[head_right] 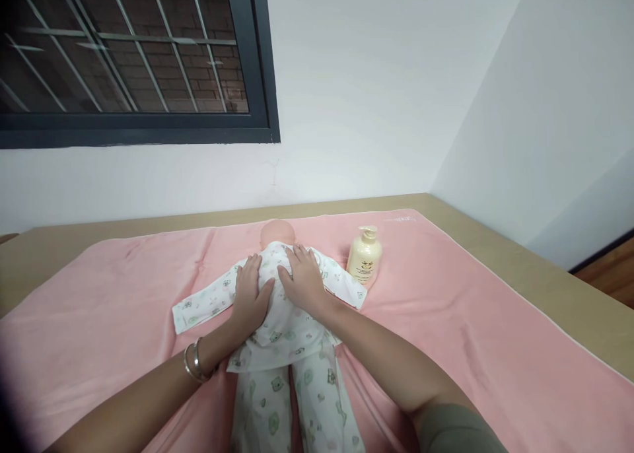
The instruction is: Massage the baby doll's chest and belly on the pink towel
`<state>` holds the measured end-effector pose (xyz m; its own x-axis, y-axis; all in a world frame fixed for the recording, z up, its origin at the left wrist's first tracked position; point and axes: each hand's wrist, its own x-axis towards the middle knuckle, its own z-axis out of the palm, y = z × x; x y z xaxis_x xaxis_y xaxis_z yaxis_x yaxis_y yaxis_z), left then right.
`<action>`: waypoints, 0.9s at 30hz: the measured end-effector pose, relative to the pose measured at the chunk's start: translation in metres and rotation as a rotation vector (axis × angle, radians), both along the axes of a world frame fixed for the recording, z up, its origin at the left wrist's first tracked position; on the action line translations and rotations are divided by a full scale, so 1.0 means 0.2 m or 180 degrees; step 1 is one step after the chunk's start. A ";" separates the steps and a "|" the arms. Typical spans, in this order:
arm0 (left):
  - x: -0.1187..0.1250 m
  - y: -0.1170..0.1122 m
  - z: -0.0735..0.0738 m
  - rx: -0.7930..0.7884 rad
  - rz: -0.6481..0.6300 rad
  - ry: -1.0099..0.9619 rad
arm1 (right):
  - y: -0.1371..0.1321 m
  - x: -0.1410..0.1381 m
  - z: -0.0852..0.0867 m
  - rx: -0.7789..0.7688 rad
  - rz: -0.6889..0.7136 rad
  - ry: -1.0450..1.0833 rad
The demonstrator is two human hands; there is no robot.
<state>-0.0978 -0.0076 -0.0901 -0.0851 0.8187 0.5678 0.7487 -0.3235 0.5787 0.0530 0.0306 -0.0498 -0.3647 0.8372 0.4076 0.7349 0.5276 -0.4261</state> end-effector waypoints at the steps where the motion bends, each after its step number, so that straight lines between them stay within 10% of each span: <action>1: 0.00 0.00 0.00 -0.0010 0.0014 0.0033 | 0.00 0.00 0.00 0.0000 0.0002 0.0009; 9: 0.00 -0.01 0.01 -0.0012 -0.0059 0.0154 | -0.02 0.01 0.07 -0.0277 -0.0008 0.0328; 27: -0.01 -0.03 -0.02 0.0504 -0.0191 -0.0528 | -0.15 -0.03 0.13 0.0777 0.0288 -0.0119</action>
<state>-0.0994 -0.0138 -0.0936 -0.1420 0.7270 0.6718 0.6243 -0.4610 0.6307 0.0476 -0.0004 -0.0228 -0.4522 0.6789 0.5784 0.6928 0.6758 -0.2516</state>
